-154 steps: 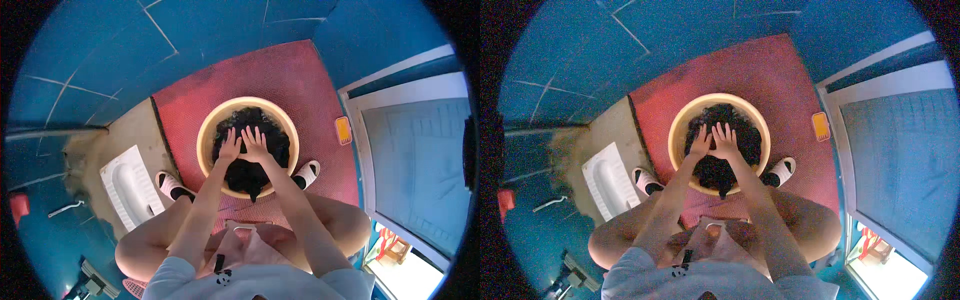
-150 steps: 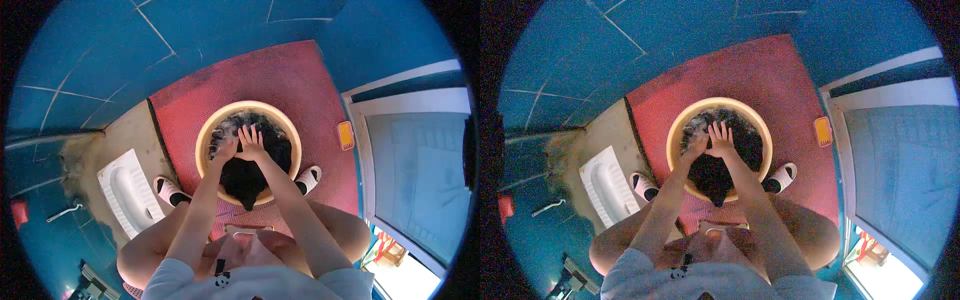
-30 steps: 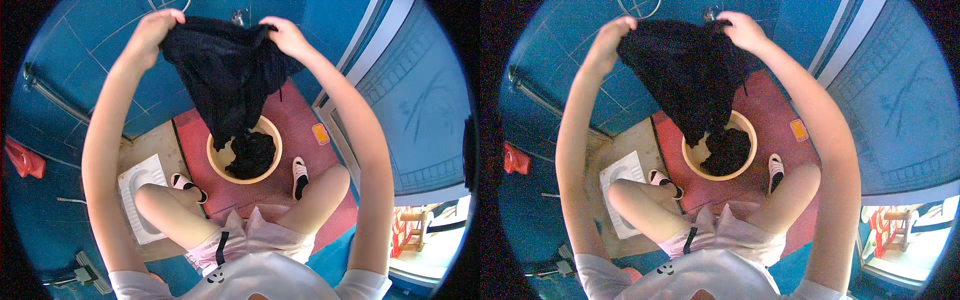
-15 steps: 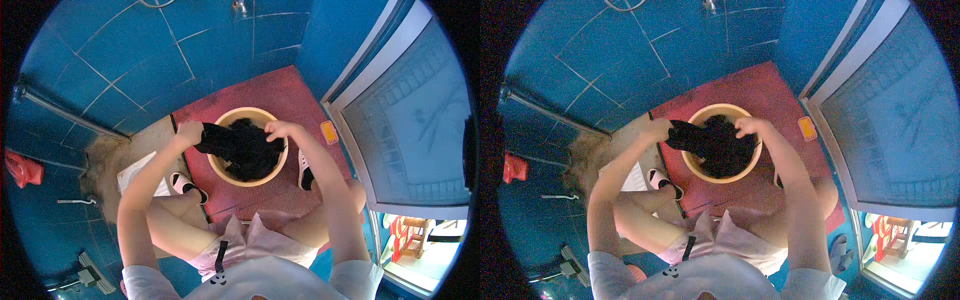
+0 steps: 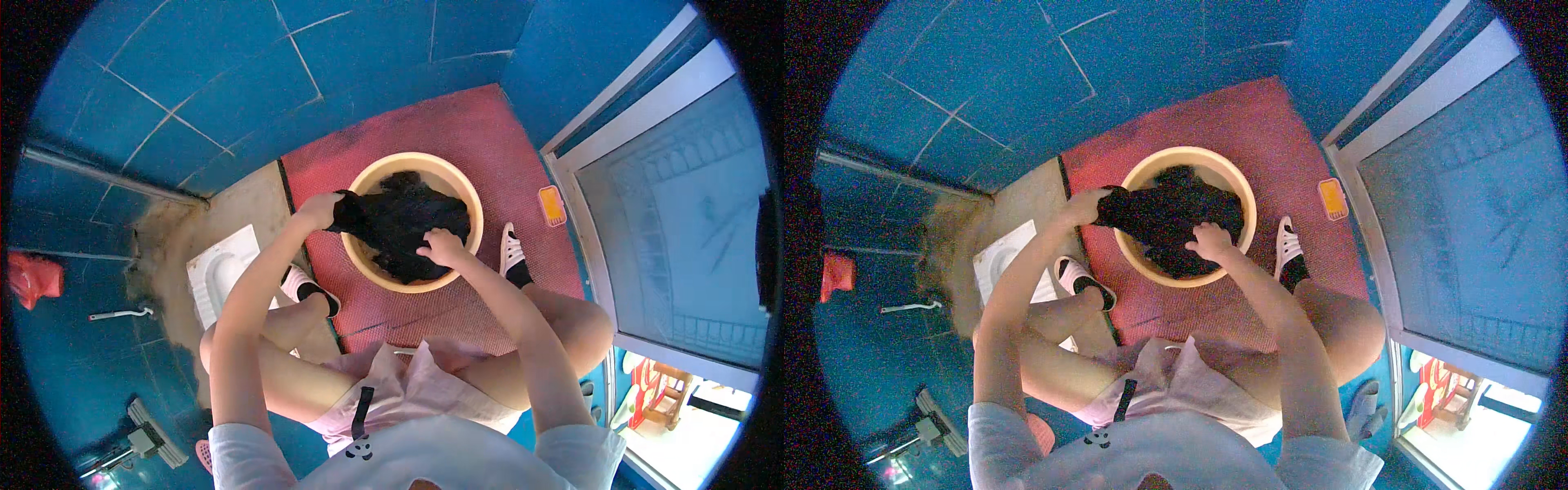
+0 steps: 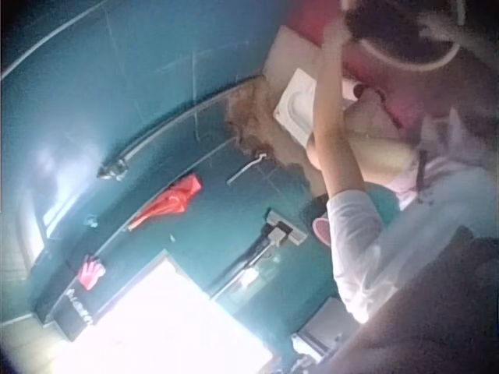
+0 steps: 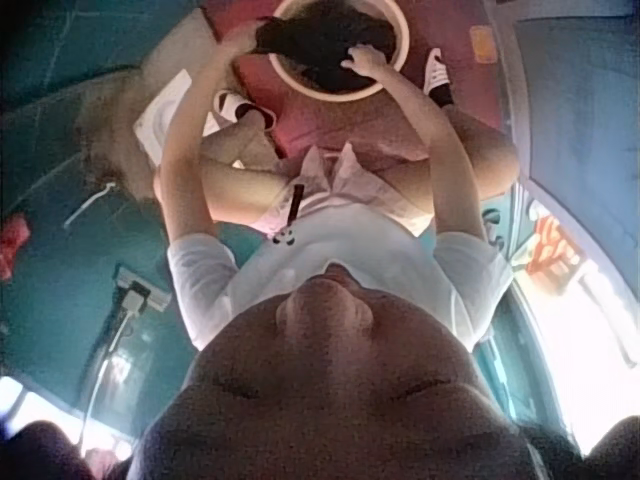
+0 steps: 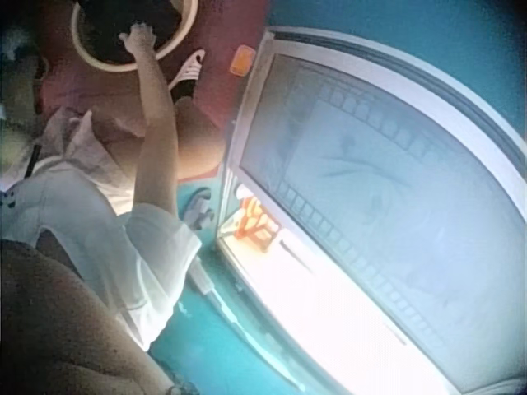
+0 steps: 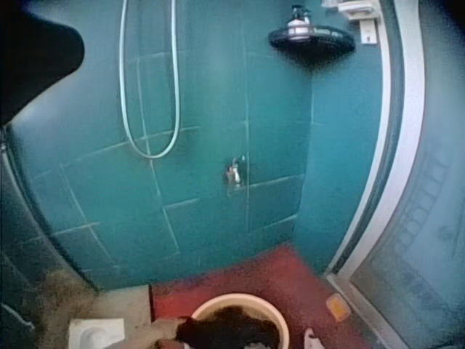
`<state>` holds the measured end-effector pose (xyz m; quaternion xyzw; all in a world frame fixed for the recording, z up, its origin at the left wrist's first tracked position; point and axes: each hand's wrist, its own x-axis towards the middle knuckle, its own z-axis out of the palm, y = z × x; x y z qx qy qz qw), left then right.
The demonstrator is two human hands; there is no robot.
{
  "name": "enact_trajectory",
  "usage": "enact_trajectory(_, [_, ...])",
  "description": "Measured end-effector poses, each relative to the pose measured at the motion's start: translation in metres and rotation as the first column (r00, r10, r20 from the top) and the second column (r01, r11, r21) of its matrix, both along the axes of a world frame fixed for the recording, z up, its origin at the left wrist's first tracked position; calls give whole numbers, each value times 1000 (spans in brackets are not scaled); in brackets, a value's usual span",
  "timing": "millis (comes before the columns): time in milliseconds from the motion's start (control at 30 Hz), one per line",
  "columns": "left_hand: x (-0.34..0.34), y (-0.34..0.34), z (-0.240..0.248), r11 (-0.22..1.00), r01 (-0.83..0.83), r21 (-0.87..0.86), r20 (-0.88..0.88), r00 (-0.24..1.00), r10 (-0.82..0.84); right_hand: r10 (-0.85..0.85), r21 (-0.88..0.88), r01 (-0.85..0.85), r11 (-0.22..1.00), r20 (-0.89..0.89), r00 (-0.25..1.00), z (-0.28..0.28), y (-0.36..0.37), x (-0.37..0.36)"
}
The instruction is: The person places clothes into a basin, fills the basin with water from a tap, and then washes and wrings out the clothes by hand.
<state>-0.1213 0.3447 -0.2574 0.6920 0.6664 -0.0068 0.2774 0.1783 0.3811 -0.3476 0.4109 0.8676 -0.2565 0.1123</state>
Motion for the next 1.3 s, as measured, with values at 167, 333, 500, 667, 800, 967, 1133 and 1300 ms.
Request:
enact_trajectory(167, [-58,-5,-9,977,-84,-194,163,980,116,-358,-232,321,918,-136,924,11,40,-8])
enact_trajectory(333, [-55,7,30,888,-53,-457,278,940,199,-225,-166,157,973,-568,791,46,84,18])
enact_trajectory(500, [-92,21,20,930,-81,-357,342,916,211,247,54,-253,966,-482,841,104,100,7])
enact_trajectory(667, [-67,28,71,941,-103,-321,224,958,181,372,174,-330,928,-502,781,146,112,24])
enact_trajectory(800, [-61,37,68,890,-232,-392,533,732,425,-28,-221,-156,963,-655,756,143,124,21])
enact_trajectory(967, [-56,35,90,876,-98,-473,616,674,408,-551,-649,125,750,-509,662,153,144,33])
enact_trajectory(1133, [-52,23,77,844,-133,-519,636,600,485,-533,-807,-56,587,-438,724,133,150,53])
enact_trajectory(1300, [-59,8,64,875,-145,-462,710,530,463,-667,-879,-20,477,-377,642,152,135,47])
